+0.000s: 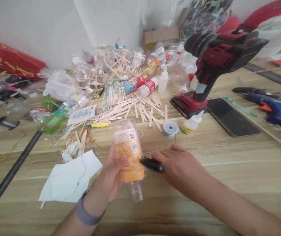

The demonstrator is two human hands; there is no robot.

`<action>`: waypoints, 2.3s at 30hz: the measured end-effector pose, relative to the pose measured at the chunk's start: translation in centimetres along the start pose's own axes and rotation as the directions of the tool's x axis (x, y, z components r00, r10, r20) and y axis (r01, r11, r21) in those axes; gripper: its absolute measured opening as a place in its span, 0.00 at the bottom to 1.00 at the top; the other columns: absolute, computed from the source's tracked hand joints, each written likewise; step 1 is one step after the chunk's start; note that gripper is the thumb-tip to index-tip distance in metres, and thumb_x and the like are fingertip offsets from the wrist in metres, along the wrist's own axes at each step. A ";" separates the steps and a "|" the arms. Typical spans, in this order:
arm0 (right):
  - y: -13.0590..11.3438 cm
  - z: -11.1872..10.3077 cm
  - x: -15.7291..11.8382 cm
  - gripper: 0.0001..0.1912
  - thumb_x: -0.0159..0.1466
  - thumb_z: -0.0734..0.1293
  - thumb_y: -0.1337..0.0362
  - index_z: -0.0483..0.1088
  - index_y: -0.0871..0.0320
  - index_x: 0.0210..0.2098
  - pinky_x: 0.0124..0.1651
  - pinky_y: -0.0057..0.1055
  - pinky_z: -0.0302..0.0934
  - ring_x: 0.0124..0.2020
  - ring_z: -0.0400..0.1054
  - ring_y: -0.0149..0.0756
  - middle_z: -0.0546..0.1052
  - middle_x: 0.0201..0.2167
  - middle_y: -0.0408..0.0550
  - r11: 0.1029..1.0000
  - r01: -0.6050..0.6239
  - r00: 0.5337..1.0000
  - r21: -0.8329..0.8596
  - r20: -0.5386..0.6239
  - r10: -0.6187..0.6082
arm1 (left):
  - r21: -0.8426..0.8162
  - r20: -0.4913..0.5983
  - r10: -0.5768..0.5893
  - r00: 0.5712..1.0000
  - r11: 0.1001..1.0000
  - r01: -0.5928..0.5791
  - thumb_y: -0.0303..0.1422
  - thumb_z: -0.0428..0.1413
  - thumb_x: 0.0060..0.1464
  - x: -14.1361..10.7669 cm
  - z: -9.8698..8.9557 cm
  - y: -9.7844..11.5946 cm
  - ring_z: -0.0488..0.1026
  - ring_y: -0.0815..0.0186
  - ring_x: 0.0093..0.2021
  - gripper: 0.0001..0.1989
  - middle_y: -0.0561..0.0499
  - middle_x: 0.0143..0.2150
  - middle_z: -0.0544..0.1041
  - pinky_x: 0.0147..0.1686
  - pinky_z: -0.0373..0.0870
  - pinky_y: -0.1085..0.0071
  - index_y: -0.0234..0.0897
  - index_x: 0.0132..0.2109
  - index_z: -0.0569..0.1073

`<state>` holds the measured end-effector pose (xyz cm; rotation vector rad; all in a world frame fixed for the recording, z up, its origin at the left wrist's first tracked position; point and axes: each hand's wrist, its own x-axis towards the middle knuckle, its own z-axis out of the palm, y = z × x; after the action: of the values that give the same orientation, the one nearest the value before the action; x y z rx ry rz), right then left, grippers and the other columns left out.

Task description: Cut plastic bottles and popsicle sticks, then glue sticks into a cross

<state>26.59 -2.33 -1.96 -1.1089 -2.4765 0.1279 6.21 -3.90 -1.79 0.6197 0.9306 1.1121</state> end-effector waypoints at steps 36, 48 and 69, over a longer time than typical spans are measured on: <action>-0.9 -2.2 0.5 0.23 0.69 0.57 0.51 0.67 0.55 0.23 0.22 0.27 0.58 0.19 0.65 0.31 0.73 0.20 0.46 0.538 -0.488 0.873 0.687 0.379 0.307 | -0.307 0.343 -0.280 0.897 0.868 0.389 0.49 0.61 0.52 0.5 -0.7 0.8 0.80 0.65 0.37 0.28 0.44 0.38 0.83 0.38 0.74 0.77 0.30 0.51 0.79; -1.5 -1.9 0.2 0.11 0.69 0.59 0.65 0.65 0.53 0.29 0.23 0.26 0.57 0.18 0.65 0.31 0.70 0.18 0.37 0.837 -0.230 0.973 0.497 0.111 0.201 | -0.198 0.109 -0.166 0.980 0.962 0.185 0.47 0.64 0.50 -0.4 0.0 0.4 0.79 0.61 0.34 0.19 0.50 0.31 0.82 0.33 0.74 0.72 0.37 0.42 0.82; -0.7 -0.4 -0.1 0.12 0.70 0.57 0.74 0.70 0.59 0.37 0.33 0.35 0.49 0.24 0.71 0.34 0.81 0.27 0.45 1.000 0.010 0.984 -0.019 -0.176 -0.013 | -0.116 0.025 -0.025 0.999 0.993 0.028 0.40 0.61 0.57 -0.7 0.7 0.7 0.73 0.57 0.57 0.43 0.49 0.66 0.67 0.51 0.72 0.66 0.53 0.72 0.46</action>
<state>26.39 -2.91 -1.46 -1.0651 -2.3305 0.0029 6.43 -4.32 -0.67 0.5222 0.8456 1.1245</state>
